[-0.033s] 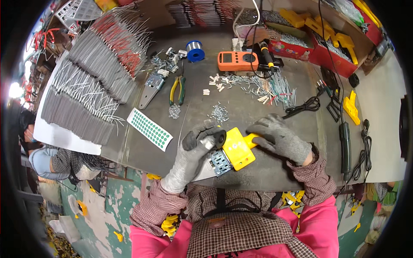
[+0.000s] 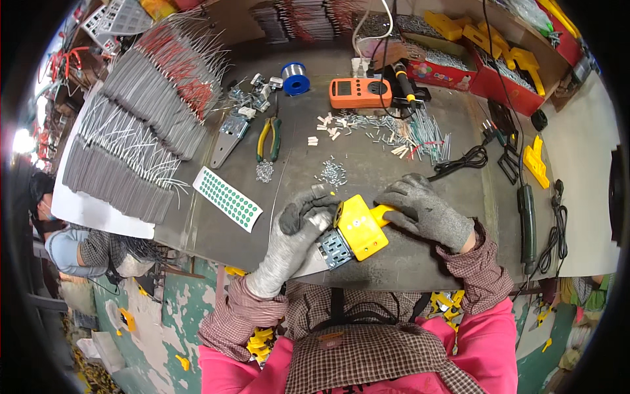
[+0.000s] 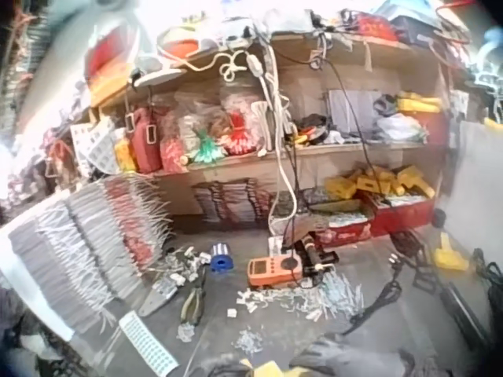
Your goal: The person assembles handheld electronic tools by joining yellow tool housings with internal metal mounting plates, wiring harnesses, and electrical components. The assembly involves using a soldering iron, multimeter, and pliers.
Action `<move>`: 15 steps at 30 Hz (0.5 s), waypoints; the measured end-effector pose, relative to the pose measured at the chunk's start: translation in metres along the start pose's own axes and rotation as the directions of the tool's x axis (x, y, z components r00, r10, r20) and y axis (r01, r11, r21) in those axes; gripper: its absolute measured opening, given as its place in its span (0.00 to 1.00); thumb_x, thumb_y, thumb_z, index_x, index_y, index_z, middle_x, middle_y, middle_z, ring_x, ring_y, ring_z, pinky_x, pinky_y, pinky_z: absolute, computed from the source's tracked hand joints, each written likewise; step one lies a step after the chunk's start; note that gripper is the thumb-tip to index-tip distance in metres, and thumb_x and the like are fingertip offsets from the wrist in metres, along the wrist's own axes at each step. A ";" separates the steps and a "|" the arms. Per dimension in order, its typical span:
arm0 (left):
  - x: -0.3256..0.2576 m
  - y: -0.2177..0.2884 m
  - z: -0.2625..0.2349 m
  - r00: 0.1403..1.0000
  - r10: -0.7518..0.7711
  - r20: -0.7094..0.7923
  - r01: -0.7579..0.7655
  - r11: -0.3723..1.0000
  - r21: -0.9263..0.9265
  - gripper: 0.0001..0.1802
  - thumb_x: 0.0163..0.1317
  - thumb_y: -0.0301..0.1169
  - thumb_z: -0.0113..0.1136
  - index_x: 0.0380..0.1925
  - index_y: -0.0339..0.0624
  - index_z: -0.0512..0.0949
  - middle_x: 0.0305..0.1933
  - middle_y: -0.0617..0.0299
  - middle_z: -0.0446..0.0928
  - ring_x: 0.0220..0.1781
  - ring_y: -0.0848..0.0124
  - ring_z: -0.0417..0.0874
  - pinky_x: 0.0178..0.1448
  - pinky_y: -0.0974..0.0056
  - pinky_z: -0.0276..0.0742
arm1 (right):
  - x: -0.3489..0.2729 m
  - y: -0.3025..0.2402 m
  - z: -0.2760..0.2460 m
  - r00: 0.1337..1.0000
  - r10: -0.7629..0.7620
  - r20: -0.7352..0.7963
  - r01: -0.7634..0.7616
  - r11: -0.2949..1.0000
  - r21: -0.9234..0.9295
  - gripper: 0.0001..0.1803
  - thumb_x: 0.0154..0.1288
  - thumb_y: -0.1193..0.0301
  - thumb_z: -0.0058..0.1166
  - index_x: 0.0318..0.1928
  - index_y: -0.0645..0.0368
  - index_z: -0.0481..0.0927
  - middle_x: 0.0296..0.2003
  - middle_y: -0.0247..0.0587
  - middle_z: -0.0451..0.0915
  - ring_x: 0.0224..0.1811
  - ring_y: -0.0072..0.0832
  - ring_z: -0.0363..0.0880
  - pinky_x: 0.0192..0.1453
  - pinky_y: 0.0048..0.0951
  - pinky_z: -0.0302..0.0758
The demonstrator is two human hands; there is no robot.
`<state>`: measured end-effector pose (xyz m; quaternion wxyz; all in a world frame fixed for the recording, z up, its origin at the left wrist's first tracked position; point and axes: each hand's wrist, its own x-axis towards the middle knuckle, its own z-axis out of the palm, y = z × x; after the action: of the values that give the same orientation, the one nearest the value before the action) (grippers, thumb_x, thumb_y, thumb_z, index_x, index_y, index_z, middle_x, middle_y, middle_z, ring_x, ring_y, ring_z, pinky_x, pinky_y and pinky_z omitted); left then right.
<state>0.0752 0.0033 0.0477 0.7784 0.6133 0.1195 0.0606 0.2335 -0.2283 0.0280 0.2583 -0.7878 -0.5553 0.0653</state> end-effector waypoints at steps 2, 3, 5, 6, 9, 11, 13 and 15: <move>0.001 -0.011 0.000 0.997 0.051 0.060 -0.062 0.979 0.192 0.26 0.67 0.24 0.58 0.65 0.35 0.68 0.57 0.51 0.77 0.59 0.67 0.79 0.63 0.63 0.76 | -0.005 0.004 0.001 1.000 -0.011 -0.007 0.011 1.000 -0.001 0.18 0.66 0.62 0.60 0.53 0.56 0.81 0.50 0.45 0.78 0.58 0.45 0.73 0.65 0.45 0.67; 0.000 -0.014 0.000 0.988 0.102 0.119 -0.139 0.920 0.366 0.25 0.67 0.23 0.59 0.64 0.36 0.70 0.55 0.52 0.79 0.58 0.67 0.80 0.62 0.63 0.77 | -0.005 0.005 0.002 0.999 -0.038 -0.005 0.038 0.999 -0.007 0.20 0.65 0.61 0.61 0.54 0.56 0.80 0.51 0.45 0.77 0.58 0.45 0.72 0.66 0.46 0.67; 0.006 -0.019 0.005 0.891 0.345 0.294 -0.452 0.639 0.623 0.21 0.68 0.22 0.59 0.60 0.36 0.72 0.50 0.55 0.81 0.53 0.67 0.82 0.58 0.63 0.78 | -0.006 0.006 0.005 0.998 -0.049 -0.029 0.049 0.999 -0.004 0.20 0.64 0.61 0.62 0.54 0.56 0.80 0.51 0.45 0.77 0.59 0.46 0.72 0.66 0.47 0.67; 0.008 -0.019 0.007 0.860 0.359 0.363 -0.506 0.512 0.694 0.20 0.68 0.23 0.60 0.59 0.36 0.73 0.50 0.55 0.81 0.53 0.67 0.82 0.59 0.63 0.78 | -0.006 0.007 0.006 0.997 -0.064 -0.046 0.064 0.998 -0.009 0.21 0.64 0.61 0.62 0.54 0.56 0.80 0.52 0.46 0.77 0.59 0.46 0.72 0.66 0.47 0.66; 0.009 -0.011 0.013 0.823 0.332 0.462 -0.558 0.312 0.769 0.18 0.68 0.25 0.61 0.57 0.36 0.74 0.50 0.55 0.80 0.54 0.67 0.81 0.61 0.63 0.77 | -0.009 0.007 0.008 0.996 -0.061 -0.071 0.061 0.998 0.009 0.21 0.63 0.61 0.63 0.54 0.56 0.80 0.51 0.46 0.77 0.59 0.46 0.72 0.67 0.48 0.66; 0.007 -0.011 0.015 0.822 0.305 0.482 -0.556 0.246 0.794 0.17 0.68 0.26 0.61 0.56 0.36 0.75 0.50 0.56 0.80 0.55 0.67 0.81 0.63 0.63 0.76 | -0.011 0.009 0.012 0.993 -0.062 -0.101 0.061 0.998 -0.011 0.21 0.63 0.61 0.63 0.54 0.56 0.79 0.51 0.46 0.77 0.59 0.46 0.72 0.67 0.48 0.65; 0.001 -0.014 0.016 0.983 0.107 0.147 -0.161 0.885 0.437 0.16 0.69 0.27 0.61 0.55 0.36 0.76 0.51 0.57 0.80 0.55 0.68 0.81 0.61 0.63 0.77 | -0.010 0.006 0.014 0.989 -0.073 -0.129 0.070 0.997 -0.029 0.22 0.63 0.61 0.64 0.54 0.55 0.79 0.50 0.46 0.76 0.59 0.45 0.71 0.68 0.48 0.65; 0.001 -0.014 0.009 0.999 -0.031 0.017 0.030 0.999 0.033 0.18 0.72 0.31 0.56 0.58 0.38 0.73 0.53 0.58 0.78 0.55 0.69 0.80 0.60 0.63 0.78 | -0.007 -0.004 0.006 0.957 -0.167 -0.239 0.142 0.983 -0.117 0.22 0.62 0.62 0.65 0.55 0.54 0.79 0.49 0.45 0.77 0.56 0.43 0.74 0.65 0.48 0.68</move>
<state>0.0778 -0.0081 0.0363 0.7703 0.6244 0.1229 0.0412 0.2249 -0.2319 0.0232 0.2909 -0.7557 -0.5811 -0.0815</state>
